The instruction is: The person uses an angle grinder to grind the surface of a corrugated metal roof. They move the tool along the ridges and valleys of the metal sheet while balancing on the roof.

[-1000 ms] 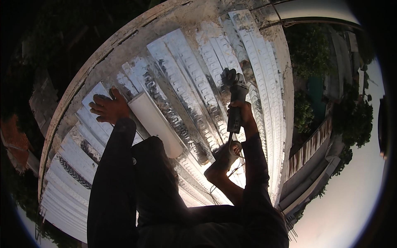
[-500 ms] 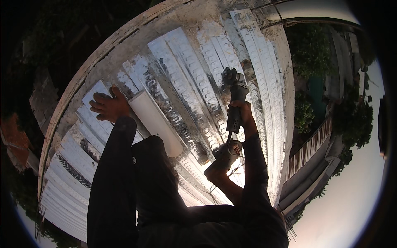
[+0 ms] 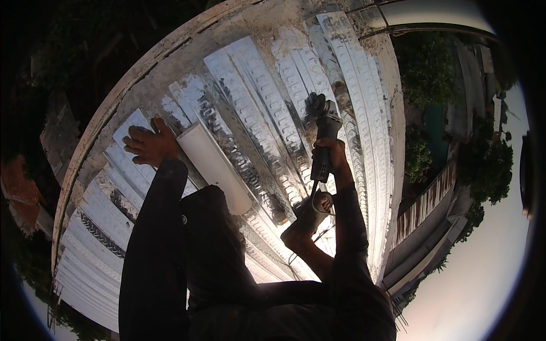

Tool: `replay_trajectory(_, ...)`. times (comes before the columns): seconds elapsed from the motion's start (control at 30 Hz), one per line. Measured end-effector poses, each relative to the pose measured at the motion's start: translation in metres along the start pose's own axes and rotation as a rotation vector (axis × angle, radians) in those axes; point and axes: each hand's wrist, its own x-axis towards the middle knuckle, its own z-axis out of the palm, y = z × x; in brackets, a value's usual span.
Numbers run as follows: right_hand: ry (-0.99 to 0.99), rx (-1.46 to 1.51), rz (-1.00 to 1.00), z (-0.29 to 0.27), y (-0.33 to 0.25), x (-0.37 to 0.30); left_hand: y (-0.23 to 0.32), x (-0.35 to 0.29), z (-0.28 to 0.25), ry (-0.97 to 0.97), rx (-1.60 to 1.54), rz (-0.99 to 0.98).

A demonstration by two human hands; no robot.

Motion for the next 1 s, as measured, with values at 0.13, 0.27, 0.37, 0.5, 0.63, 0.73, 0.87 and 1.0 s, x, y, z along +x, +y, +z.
replay_trajectory(0.13,-0.006,-0.006,0.008,-0.001,0.002,0.001,0.000,0.000,0.000,0.001,0.008,-0.001)
replay_trajectory(0.27,0.014,0.016,-0.010,0.003,0.004,0.001,0.001,0.001,0.000,0.013,0.011,-0.001)
replay_trajectory(0.37,0.000,0.105,-0.022,0.002,-0.007,-0.001,0.000,-0.002,0.003,0.034,0.027,0.016)
replay_trajectory(0.5,-0.074,0.135,-0.077,-0.012,-0.050,-0.024,-0.003,-0.002,0.005,0.048,0.017,0.008)
replay_trajectory(0.63,-0.185,0.269,-0.055,-0.051,-0.110,-0.067,0.001,-0.005,0.002,0.041,-0.050,0.014)
replay_trajectory(0.73,-0.254,0.193,-0.127,-0.084,-0.157,-0.110,0.002,-0.009,0.006,0.033,-0.095,0.017)
replay_trajectory(0.87,-0.311,-0.105,-0.193,-0.136,-0.174,-0.121,-0.014,0.004,0.022,0.058,-0.066,-0.010)
replay_trajectory(1.0,-0.293,-0.332,-0.223,-0.161,-0.148,-0.091,-0.028,0.012,0.030,0.004,-0.081,0.043)
